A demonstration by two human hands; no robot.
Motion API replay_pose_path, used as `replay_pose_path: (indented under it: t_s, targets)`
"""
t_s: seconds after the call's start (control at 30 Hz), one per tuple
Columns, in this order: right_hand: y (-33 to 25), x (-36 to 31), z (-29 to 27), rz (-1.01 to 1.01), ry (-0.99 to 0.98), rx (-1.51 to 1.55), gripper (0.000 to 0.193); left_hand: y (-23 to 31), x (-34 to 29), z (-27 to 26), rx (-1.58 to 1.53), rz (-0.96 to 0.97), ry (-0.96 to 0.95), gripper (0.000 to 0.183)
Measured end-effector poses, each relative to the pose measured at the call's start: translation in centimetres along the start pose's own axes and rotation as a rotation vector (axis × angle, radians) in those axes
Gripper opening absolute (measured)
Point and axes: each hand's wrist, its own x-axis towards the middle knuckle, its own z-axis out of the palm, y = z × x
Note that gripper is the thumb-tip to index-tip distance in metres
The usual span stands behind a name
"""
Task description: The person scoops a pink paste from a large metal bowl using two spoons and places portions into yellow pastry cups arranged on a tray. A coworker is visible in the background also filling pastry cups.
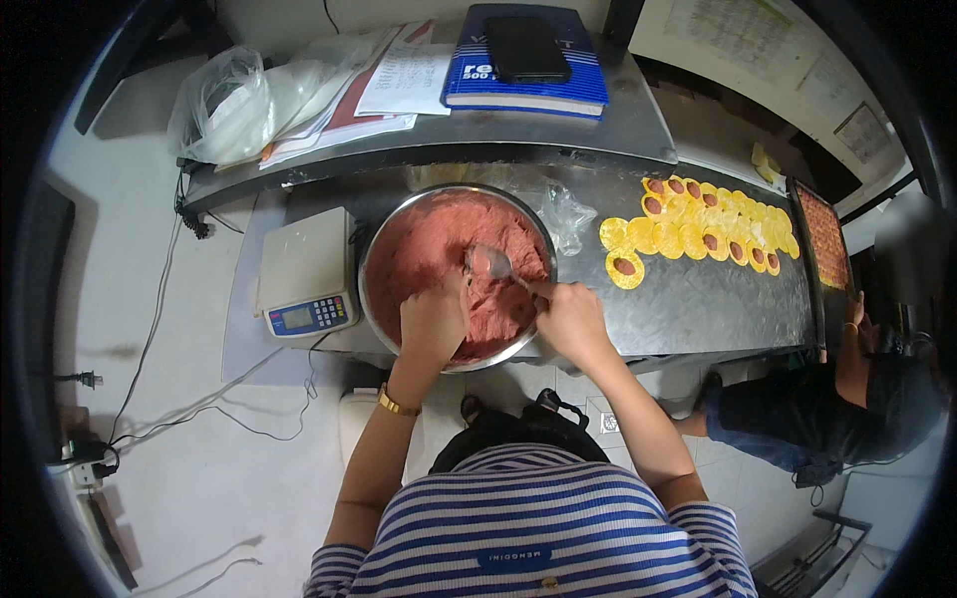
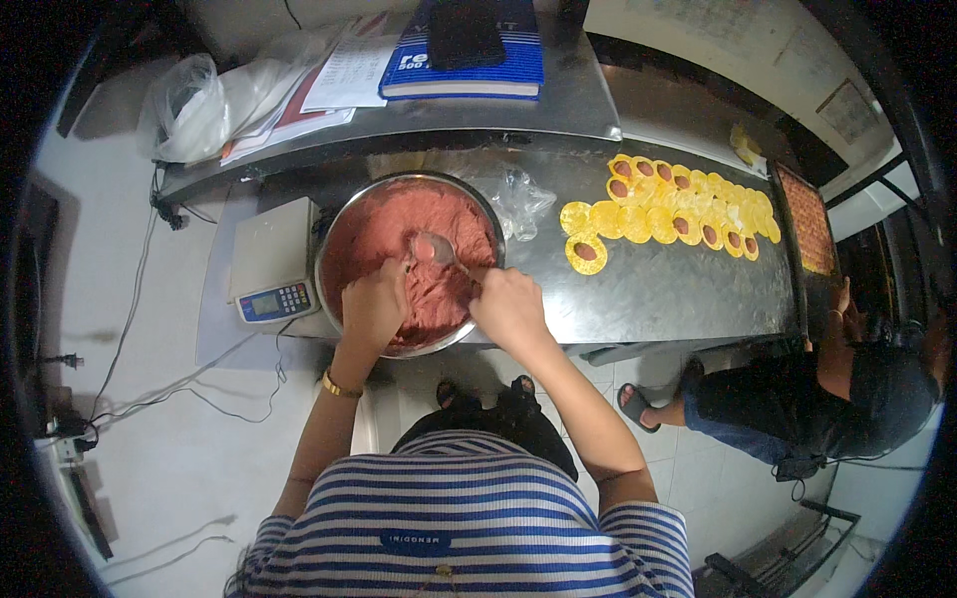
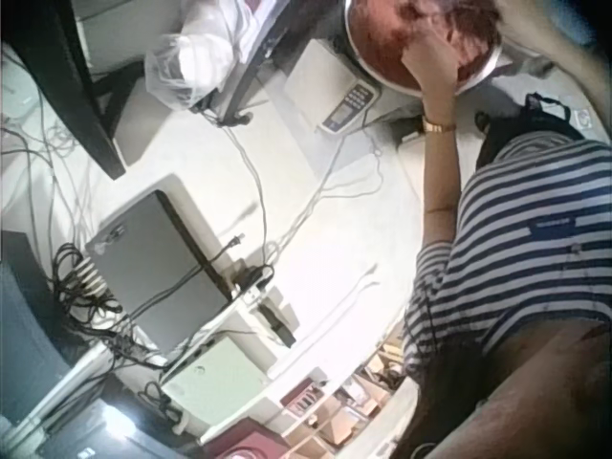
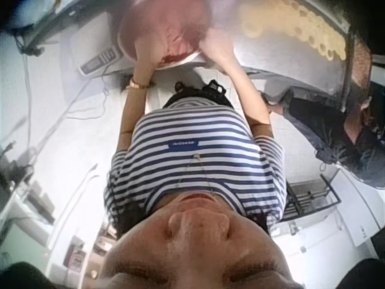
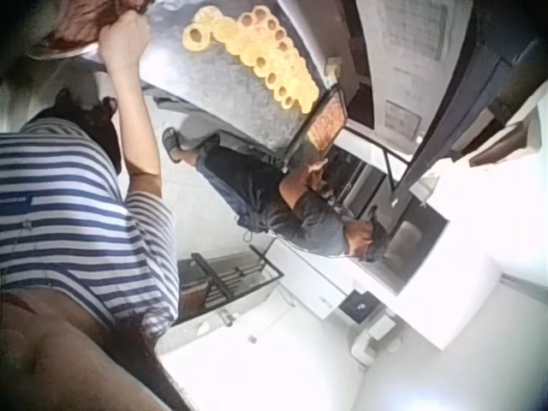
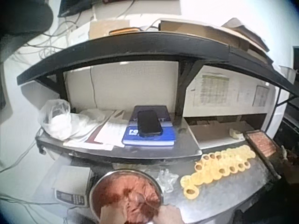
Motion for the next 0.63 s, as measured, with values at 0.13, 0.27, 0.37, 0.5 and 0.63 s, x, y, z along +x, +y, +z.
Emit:
replay_pose_path:
  t_s: [0.13, 0.27, 0.37, 0.5, 0.63]
  targets:
    - [4.4, 0.6, -2.3, 0.623, -0.521, 1.177, 0.017, 1.3, -0.2, 0.6, 0.020, 0.009, -0.039, 0.019]
    - [6.3, -1.3, -3.9, 0.777, -0.517, 1.791, 0.021, 1.2, -0.7, 1.8, 0.114, -0.001, -0.126, 0.017]
    - [10.1, -3.0, -5.9, 0.624, -0.112, 1.449, 0.022, 0.9, -1.3, 2.5, 0.004, 0.121, 0.019, 0.009]
    - [17.2, -4.0, -11.3, 0.647, 0.604, 0.635, 0.026, -0.3, -2.5, 1.0, -0.050, -0.079, 0.000, 0.010]
    - [18.7, -5.0, -14.7, 0.826, 0.784, -0.142, 0.041, -0.2, -3.0, -0.2, -0.015, -0.115, 0.098, 0.012]
